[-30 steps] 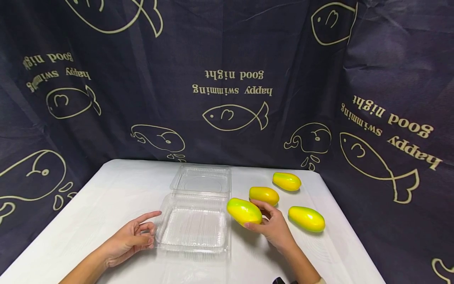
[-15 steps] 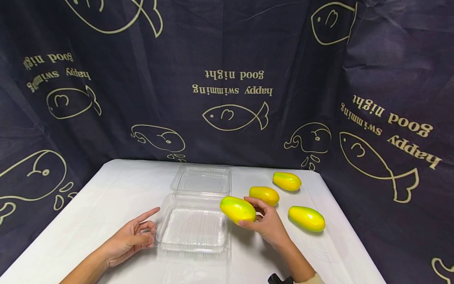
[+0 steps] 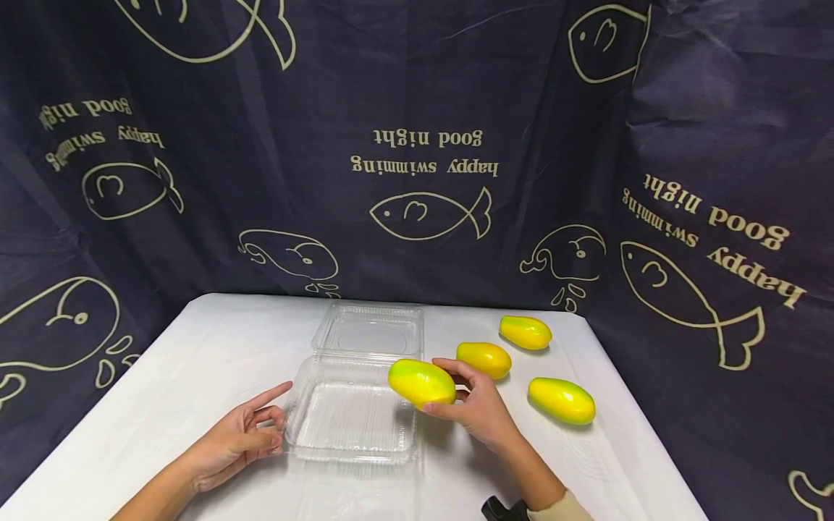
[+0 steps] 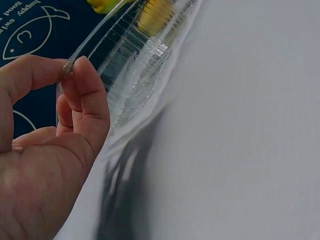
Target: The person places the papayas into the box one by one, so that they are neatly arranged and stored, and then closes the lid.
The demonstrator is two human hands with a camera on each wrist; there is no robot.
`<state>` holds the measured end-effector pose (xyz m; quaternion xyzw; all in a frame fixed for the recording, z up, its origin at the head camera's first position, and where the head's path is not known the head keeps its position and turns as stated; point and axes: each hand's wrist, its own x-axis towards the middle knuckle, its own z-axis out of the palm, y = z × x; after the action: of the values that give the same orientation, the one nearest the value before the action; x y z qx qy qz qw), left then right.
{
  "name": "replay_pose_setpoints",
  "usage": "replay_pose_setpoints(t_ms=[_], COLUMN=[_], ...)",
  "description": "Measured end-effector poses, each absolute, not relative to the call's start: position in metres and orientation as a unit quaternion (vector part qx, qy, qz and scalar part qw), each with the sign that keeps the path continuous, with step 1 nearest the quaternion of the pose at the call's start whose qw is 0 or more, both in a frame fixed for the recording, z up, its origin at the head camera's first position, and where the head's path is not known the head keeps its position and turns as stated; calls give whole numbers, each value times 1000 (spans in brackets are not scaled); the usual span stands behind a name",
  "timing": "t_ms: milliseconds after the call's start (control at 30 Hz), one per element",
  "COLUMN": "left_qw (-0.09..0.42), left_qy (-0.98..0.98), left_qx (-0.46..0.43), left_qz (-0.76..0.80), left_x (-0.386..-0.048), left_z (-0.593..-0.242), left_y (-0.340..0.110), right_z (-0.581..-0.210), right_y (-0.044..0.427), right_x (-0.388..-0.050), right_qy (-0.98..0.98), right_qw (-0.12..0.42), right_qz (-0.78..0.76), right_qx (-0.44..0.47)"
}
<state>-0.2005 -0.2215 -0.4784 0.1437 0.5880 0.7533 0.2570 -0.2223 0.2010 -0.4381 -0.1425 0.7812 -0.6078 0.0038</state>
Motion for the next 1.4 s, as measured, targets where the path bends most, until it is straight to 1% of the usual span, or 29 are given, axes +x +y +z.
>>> replay_pose_setpoints(t_ms=[467,1400], left_qw=[255,260], left_qy=[587,574], left_qx=[146,149], left_qz=[754,762], left_x=[-199,-200], left_z=[-479,-478], left_y=[-222,-222], right_z=[-436,-436], right_y=[185,161], right_x=[-227,-235], right_qy=[794,768], right_qw=[12,38], right_qz=[-587,-611], right_qx=[-156,-188])
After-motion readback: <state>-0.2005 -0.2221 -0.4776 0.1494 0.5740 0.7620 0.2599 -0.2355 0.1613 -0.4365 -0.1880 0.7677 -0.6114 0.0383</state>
